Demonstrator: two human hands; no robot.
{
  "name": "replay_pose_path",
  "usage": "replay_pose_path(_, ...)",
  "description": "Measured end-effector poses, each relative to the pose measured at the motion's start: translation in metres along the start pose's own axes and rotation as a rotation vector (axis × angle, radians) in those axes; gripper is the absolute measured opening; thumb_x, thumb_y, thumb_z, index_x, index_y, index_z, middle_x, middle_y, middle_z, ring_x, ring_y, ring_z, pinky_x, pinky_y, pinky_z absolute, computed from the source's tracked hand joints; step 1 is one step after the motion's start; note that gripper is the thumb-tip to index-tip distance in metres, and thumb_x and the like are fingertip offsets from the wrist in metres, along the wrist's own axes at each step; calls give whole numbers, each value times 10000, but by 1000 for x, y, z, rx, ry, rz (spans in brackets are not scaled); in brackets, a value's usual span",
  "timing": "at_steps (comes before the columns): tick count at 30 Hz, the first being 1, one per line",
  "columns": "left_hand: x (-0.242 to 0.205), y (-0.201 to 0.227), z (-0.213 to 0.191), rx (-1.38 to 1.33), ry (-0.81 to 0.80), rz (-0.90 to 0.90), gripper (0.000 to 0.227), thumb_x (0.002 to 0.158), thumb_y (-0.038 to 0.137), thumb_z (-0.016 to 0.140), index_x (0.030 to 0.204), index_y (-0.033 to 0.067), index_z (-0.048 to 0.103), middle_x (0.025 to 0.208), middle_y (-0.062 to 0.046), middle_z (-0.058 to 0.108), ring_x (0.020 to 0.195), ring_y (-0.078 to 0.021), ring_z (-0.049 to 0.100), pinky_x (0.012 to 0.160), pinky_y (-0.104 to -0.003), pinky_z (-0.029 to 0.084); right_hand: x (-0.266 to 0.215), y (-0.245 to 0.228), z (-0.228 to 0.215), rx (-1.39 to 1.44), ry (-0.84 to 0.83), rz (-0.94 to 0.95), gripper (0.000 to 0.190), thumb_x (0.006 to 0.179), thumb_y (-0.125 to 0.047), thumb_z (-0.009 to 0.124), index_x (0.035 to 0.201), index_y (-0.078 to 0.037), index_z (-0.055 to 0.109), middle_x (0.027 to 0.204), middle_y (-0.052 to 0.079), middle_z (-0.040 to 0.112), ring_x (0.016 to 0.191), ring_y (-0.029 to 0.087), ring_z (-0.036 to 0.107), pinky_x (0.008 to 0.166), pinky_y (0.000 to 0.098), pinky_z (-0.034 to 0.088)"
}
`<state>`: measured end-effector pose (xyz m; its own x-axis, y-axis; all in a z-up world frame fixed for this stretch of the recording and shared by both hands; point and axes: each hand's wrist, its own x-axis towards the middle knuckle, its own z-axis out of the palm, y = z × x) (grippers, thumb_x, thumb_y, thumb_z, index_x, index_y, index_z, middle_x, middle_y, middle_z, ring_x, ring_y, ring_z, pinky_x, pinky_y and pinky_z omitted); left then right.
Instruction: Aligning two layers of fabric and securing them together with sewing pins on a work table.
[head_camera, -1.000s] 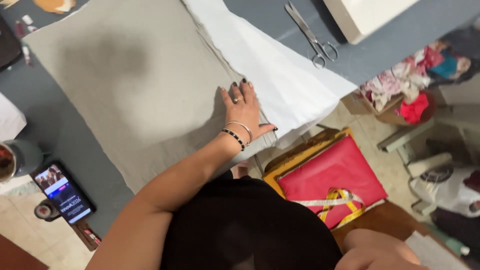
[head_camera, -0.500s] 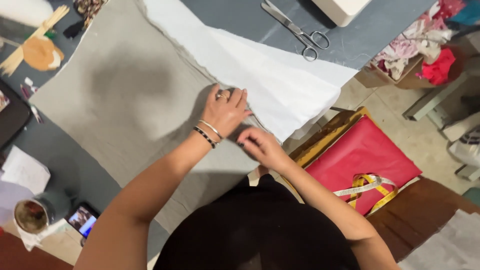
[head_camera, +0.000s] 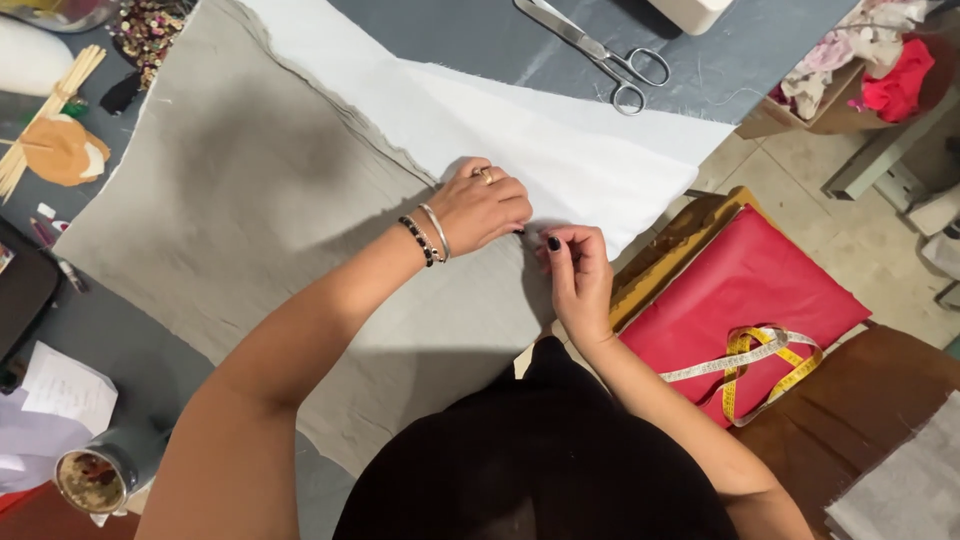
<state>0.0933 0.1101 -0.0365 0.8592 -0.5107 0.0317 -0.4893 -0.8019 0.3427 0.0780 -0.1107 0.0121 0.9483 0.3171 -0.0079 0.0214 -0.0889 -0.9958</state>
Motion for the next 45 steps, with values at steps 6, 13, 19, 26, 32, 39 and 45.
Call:
replay_pose_path(6, -4, 2, 19, 106, 381, 118, 160, 1025, 333, 629, 965, 185, 609, 971, 11, 581, 996, -187, 566, 952, -381, 462, 13, -17, -18, -380, -122, -11, 141, 1033, -45, 541, 1118, -78, 649, 920, 112, 745, 774, 272, 722, 700, 377, 581)
replay_pose_path(13, -3, 2, 27, 161, 604, 202, 146, 1029, 280, 623, 951, 160, 595, 913, 1, 545, 882, -187, 573, 849, -351, 527, 20, -31, -9, -752, -349, -30, 250, 899, -238, 751, 1086, -75, 714, 956, 120, 687, 888, 331, 716, 772, 443, 591)
replay_pose_path(19, -2, 9, 8, 150, 615, 218, 151, 1036, 235, 625, 923, 149, 574, 894, -17, 517, 877, -207, 570, 840, -341, 521, -6, -29, -30, -891, -316, 138, 121, 930, -308, 727, 988, -204, 707, 835, 2, 692, 813, 267, 731, 711, 386, 594)
replay_pose_path(26, -3, 12, -4, 160, 589, 228, 158, 1021, 235, 645, 914, 150, 565, 862, -14, 511, 857, -204, 568, 814, -335, 519, -19, -22, -38, -760, -132, 56, 81, 925, -179, 755, 1000, -148, 749, 862, 56, 726, 817, 281, 739, 741, 376, 604)
replay_pose_path(32, -6, 22, 8, 288, 665, 169, 146, 1042, 180, 593, 898, 150, 589, 891, -31, 522, 788, -207, 540, 743, -328, 494, -19, -14, -38, -707, -65, -82, 89, 904, -132, 793, 987, -142, 761, 854, 49, 729, 780, 256, 731, 727, 353, 605)
replay_pose_path(39, -40, 114, 23, 125, 512, -37, 212, 1010, 274, 604, 1118, 96, 643, 1138, -107, 591, 1028, -295, 569, 884, -454, 454, -15, -9, -41, -686, -54, -145, 88, 885, -96, 801, 955, -129, 760, 842, 53, 731, 750, 257, 729, 697, 360, 603)
replay_pose_path(45, -52, 143, 22, 62, 160, -197, 658, 1039, 521, 457, 1601, 195, 351, 1677, -118, 254, 1550, -370, 136, 1195, -669, 63, -31, -4, -62, -478, 60, -81, 119, 925, -39, 749, 1021, -106, 769, 935, 77, 756, 837, 256, 735, 762, 333, 592)
